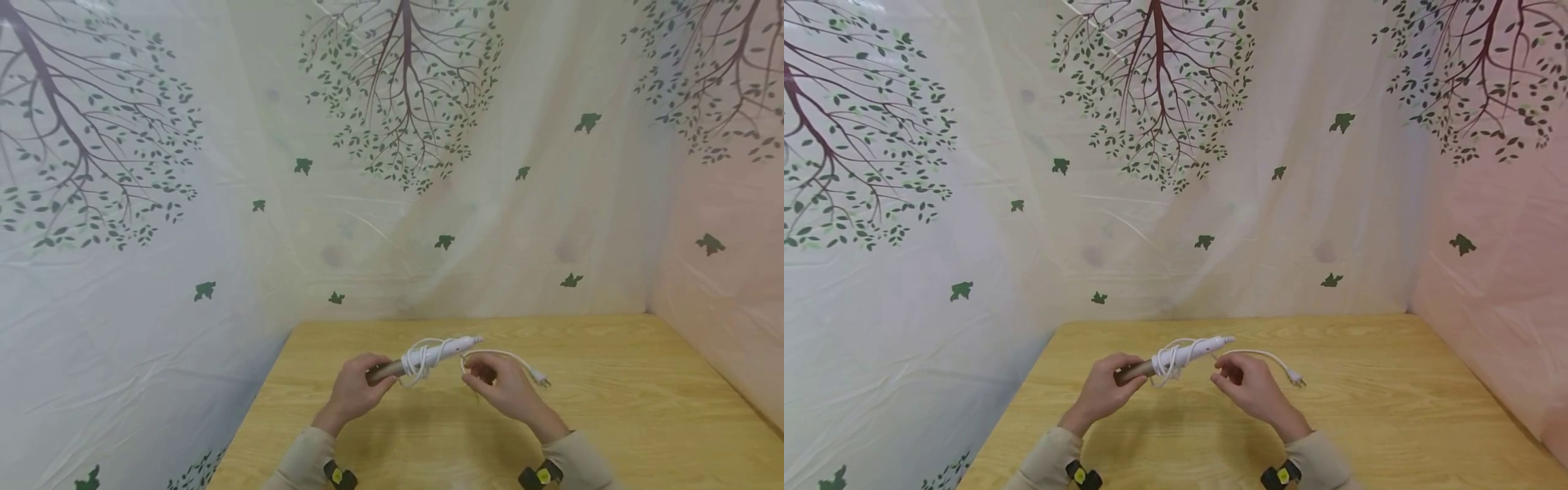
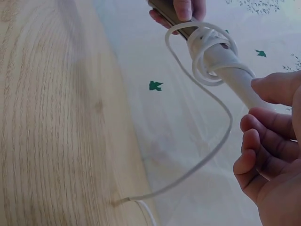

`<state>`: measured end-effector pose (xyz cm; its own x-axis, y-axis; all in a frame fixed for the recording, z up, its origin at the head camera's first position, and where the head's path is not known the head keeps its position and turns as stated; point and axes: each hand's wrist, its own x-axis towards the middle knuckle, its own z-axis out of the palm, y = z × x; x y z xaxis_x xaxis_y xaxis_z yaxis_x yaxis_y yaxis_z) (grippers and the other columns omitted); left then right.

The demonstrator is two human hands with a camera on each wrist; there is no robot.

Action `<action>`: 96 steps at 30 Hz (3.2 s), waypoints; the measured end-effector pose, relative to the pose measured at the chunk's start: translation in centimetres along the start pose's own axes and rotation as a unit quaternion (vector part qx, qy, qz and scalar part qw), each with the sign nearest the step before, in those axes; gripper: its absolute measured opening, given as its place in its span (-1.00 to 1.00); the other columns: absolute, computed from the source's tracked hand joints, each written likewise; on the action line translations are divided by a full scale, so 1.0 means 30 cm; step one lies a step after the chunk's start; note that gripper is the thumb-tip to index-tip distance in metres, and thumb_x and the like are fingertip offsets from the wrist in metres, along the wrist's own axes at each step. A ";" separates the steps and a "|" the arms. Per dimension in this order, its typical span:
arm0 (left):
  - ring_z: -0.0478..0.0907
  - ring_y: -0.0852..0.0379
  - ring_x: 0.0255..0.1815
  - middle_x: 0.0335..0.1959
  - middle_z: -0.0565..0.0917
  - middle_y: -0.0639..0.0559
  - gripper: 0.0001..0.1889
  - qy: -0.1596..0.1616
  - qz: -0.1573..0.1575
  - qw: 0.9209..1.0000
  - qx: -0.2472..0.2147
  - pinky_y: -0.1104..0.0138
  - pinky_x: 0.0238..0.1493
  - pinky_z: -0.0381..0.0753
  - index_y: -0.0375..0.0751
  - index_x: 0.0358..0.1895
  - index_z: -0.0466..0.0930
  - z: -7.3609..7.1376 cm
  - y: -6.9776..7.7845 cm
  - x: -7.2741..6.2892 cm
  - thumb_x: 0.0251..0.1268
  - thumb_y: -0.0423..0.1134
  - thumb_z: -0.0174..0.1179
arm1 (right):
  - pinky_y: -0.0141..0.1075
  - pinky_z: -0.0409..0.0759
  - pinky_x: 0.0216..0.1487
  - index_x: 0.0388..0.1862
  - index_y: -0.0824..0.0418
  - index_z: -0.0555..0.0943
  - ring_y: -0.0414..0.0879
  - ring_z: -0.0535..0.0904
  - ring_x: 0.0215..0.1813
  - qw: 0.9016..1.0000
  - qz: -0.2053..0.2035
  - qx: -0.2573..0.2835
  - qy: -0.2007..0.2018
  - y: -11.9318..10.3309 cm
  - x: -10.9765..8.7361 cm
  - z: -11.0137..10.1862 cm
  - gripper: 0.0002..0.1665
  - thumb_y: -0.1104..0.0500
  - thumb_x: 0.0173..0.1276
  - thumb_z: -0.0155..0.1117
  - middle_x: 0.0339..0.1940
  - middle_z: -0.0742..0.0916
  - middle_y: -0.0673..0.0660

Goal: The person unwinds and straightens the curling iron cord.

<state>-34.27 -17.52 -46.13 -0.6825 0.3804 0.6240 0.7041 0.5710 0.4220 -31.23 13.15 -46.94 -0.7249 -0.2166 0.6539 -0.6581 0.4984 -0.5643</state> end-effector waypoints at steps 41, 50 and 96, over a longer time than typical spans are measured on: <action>0.55 0.30 -0.36 -0.28 0.70 0.12 -0.75 -0.004 -0.002 1.000 0.008 0.43 -0.35 0.50 -0.08 -0.15 0.69 -0.005 0.018 0.002 0.08 -0.20 0.44 | -0.40 0.55 -0.36 -0.36 0.14 0.68 -0.26 0.58 -0.39 0.992 0.122 -0.041 0.017 0.102 0.026 0.074 -0.93 0.24 0.21 0.44 -0.42 0.74 -0.03; 0.53 0.31 -0.39 -0.29 0.70 0.12 -0.76 -0.004 0.004 1.000 -0.001 0.44 -0.37 0.50 -0.10 -0.15 0.69 -0.004 0.015 0.002 0.08 -0.22 0.44 | -0.40 0.54 -0.38 -0.45 0.13 0.67 -0.32 0.53 -0.44 0.992 0.099 -0.080 0.001 0.131 -0.001 0.061 -0.88 0.30 0.15 0.45 -0.50 0.69 -0.07; 0.55 0.29 -0.36 -0.29 0.70 0.12 -0.75 0.001 -0.017 1.000 0.002 0.43 -0.33 0.53 -0.10 -0.15 0.69 -0.001 -0.004 0.000 0.06 -0.28 0.44 | -0.46 0.53 -0.36 -0.29 -0.03 0.62 -0.44 0.49 -0.34 0.966 -0.142 0.023 -0.217 0.045 -0.081 -0.138 -0.81 0.30 0.31 0.30 -0.38 0.68 -0.16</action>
<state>-34.35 -17.62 -46.17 -0.7060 0.3588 0.6106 0.6792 0.5873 0.4402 -29.51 17.83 -47.21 -0.5252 -0.6747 0.5186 -0.8435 0.3321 -0.4221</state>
